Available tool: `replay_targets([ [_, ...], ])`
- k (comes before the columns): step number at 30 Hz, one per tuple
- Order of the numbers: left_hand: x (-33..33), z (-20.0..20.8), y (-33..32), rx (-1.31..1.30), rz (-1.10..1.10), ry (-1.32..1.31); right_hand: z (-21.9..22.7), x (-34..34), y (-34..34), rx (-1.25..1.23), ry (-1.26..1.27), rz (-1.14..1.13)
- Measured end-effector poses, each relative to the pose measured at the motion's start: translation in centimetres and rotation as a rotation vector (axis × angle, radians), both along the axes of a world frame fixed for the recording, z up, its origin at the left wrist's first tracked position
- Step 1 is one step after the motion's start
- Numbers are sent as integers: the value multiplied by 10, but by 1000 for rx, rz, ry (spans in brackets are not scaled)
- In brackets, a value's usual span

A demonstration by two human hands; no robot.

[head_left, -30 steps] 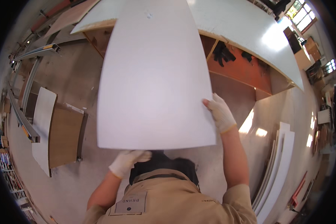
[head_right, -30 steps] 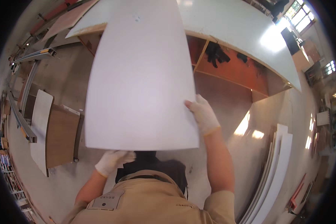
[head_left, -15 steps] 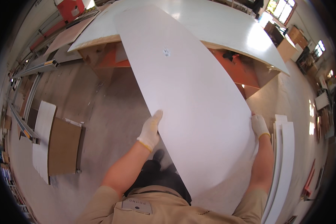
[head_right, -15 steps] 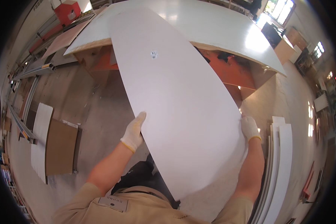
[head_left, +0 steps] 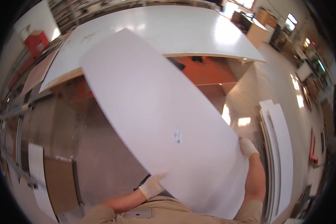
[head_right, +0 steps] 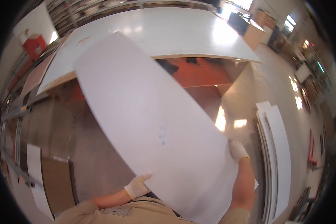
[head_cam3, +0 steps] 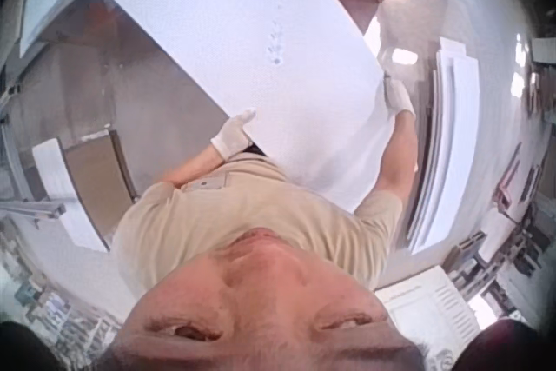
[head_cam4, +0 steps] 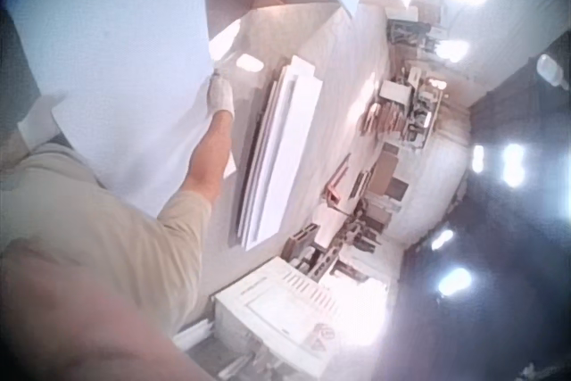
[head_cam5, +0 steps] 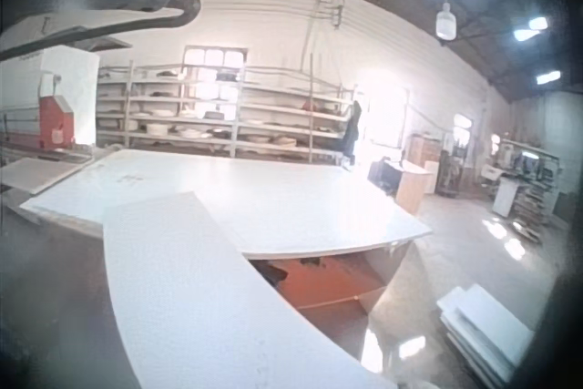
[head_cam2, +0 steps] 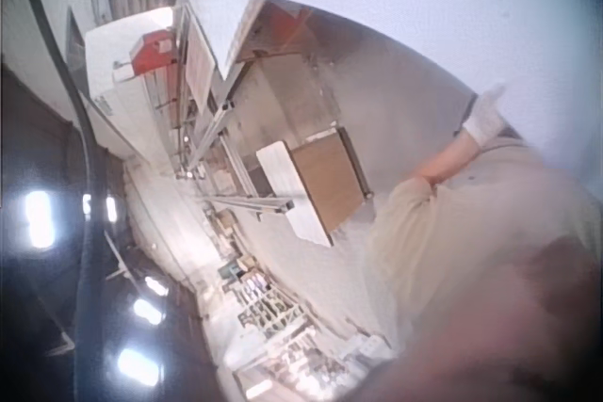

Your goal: The person lifts and moves large white panels across a workshop floor, places them on a workbench, and uses a scraper to remove material from the panel edges. The person repeats this process with multiple panels, stacking them after scraping.

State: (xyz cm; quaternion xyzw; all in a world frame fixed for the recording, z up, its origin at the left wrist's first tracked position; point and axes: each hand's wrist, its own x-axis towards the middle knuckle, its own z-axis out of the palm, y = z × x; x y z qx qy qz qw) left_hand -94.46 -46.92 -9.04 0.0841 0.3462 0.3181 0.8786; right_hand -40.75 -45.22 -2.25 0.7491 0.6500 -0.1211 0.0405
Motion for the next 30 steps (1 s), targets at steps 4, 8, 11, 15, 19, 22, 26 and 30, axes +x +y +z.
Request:
replay_targets([
  [4, -71, 6, 107, 109, 361, -125, -6, -36, -15, -211, -51, -265],
  [8, -113, 25, 212, 108, 497, 286, 19, -54, -59, 36, 325, -714],
  [11, -88, 43, 224, 97, 433, 412, 56, -61, -94, 32, 196, -762],
  [15, -48, 85, 215, 249, 369, 607, 108, -78, -173, 392, 110, -776],
  [19, 17, 108, 215, 344, 258, 521, 121, -88, -268, 714, 52, -808],
  [22, 110, 122, 207, 332, 157, 353, 125, -74, -339, 847, -37, -903],
  [26, 231, 115, 179, 367, -39, 235, 129, -36, -429, 902, -212, -1011],
  [30, 350, 110, 126, 341, -268, 131, 146, -9, -510, 855, -349, -1114],
])
